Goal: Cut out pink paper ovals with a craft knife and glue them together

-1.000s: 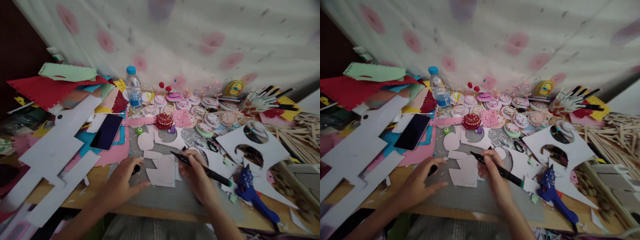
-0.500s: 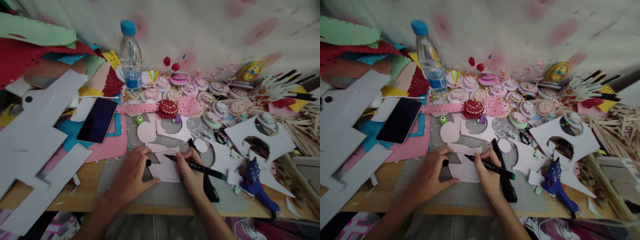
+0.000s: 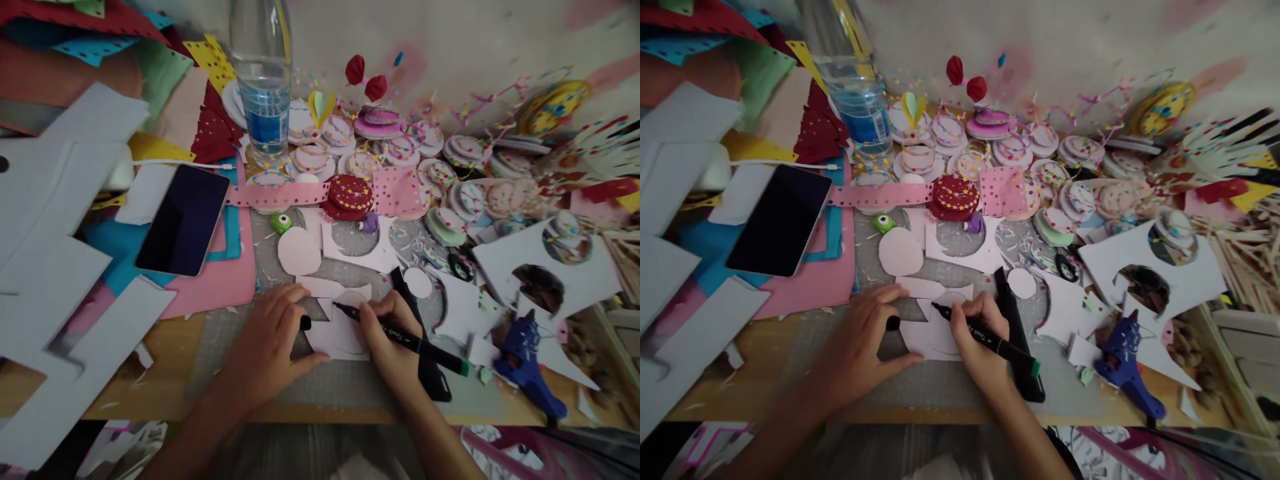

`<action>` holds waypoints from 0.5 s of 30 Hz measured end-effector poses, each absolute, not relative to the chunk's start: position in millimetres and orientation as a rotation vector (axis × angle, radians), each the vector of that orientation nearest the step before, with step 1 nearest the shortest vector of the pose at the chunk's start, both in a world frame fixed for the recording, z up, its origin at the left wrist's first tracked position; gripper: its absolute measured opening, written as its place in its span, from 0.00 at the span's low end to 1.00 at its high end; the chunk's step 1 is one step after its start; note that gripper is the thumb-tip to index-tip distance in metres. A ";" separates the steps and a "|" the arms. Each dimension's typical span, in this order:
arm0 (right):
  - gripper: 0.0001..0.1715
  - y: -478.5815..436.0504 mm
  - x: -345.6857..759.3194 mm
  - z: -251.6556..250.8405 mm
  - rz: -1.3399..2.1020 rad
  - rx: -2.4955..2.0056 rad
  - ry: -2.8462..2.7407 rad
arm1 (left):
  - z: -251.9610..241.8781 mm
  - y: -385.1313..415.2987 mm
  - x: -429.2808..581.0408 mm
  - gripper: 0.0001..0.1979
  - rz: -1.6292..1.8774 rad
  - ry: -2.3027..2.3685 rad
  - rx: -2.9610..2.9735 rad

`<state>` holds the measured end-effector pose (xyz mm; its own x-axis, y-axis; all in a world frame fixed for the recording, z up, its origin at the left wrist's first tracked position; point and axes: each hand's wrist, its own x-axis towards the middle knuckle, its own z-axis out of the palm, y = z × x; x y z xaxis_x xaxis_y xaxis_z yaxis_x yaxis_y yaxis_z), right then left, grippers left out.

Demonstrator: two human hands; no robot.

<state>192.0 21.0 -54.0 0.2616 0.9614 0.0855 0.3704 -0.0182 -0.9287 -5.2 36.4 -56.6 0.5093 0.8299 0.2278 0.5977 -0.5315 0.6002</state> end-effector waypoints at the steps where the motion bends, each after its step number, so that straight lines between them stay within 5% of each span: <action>1: 0.18 20.8 192.3 -53.8 0.772 -1.571 -1.285 | -56.7 36.5 -5.2 0.23 0.692 1.172 2.303; 15: 0.16 21.7 194.5 -53.7 0.792 -1.546 -1.281 | -58.3 36.7 -6.4 0.23 0.669 1.178 2.295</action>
